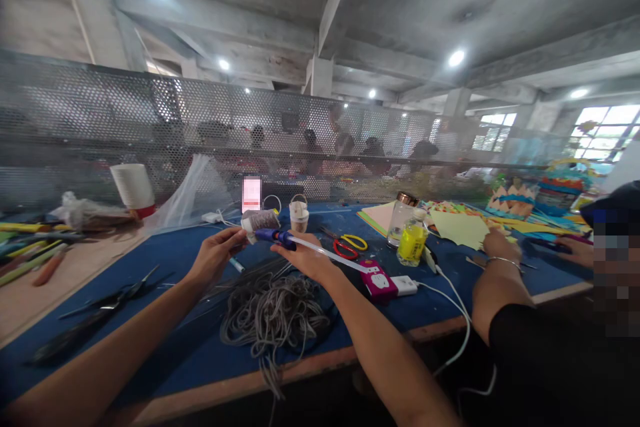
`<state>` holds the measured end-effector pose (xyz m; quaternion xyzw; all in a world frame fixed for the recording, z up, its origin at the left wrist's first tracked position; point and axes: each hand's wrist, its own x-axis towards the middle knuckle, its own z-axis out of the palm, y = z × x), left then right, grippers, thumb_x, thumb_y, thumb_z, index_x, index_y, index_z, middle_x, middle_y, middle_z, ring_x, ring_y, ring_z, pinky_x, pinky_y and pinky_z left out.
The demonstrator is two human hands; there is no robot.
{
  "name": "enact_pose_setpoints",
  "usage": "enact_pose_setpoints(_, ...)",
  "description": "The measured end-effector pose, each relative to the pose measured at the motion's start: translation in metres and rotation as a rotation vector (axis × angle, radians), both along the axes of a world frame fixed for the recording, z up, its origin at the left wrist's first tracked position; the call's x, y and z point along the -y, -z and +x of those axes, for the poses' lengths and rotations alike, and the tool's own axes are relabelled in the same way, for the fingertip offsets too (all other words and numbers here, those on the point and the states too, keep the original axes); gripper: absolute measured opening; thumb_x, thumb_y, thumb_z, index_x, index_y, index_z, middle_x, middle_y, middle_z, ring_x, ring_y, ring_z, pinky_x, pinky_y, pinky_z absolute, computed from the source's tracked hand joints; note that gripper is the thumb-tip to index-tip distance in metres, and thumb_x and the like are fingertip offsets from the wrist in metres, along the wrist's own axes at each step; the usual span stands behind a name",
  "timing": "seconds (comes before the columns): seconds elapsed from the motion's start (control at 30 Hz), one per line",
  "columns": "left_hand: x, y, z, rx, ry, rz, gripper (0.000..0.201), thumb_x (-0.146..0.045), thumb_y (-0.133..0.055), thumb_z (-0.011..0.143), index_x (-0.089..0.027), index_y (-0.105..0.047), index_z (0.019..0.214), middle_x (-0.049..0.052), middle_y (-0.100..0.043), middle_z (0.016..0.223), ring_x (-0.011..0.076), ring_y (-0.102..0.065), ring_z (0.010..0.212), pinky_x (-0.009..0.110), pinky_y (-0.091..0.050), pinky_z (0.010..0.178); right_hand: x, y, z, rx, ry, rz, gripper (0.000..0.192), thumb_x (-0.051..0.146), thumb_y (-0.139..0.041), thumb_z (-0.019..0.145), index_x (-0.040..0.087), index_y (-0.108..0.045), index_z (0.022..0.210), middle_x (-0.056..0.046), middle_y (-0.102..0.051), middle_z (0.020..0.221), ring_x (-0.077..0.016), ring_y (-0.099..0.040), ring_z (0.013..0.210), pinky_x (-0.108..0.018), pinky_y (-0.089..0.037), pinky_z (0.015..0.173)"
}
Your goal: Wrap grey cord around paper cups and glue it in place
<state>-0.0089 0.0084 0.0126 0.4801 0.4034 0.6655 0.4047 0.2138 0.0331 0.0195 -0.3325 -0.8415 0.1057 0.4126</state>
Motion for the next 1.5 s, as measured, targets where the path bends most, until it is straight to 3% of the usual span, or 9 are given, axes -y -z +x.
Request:
enact_pose_setpoints(0.83,-0.001,0.0006,0.0,-0.011,-0.002,0.003,0.035,-0.043,-0.078,0.062,-0.014,-0.071,0.081,0.003,-0.066,0.073,0.0148,-0.059,0.068,0.028,-0.049,0.07,0.0024,-0.0038,0.0004,0.024,0.002,0.104,0.033,0.053,-0.055,0.084,0.02,-0.059,0.079,-0.001,-0.058,0.081,-0.0138,-0.053,0.075,-0.023,-0.04,0.069)
enact_pose_setpoints(1.5,-0.0008,0.0006,0.0007,0.007,-0.008,-0.007,0.034,-0.042,-0.079,0.061,-0.015,-0.072,0.08,0.002,-0.067,0.072,0.0143,-0.06,0.067,0.028,-0.049,0.07,0.0006,-0.0024,0.0014,0.03,-0.006,0.137,0.032,0.052,-0.055,0.085,0.02,-0.056,0.079,0.0,-0.055,0.08,-0.0134,-0.051,0.074,-0.023,-0.039,0.068)
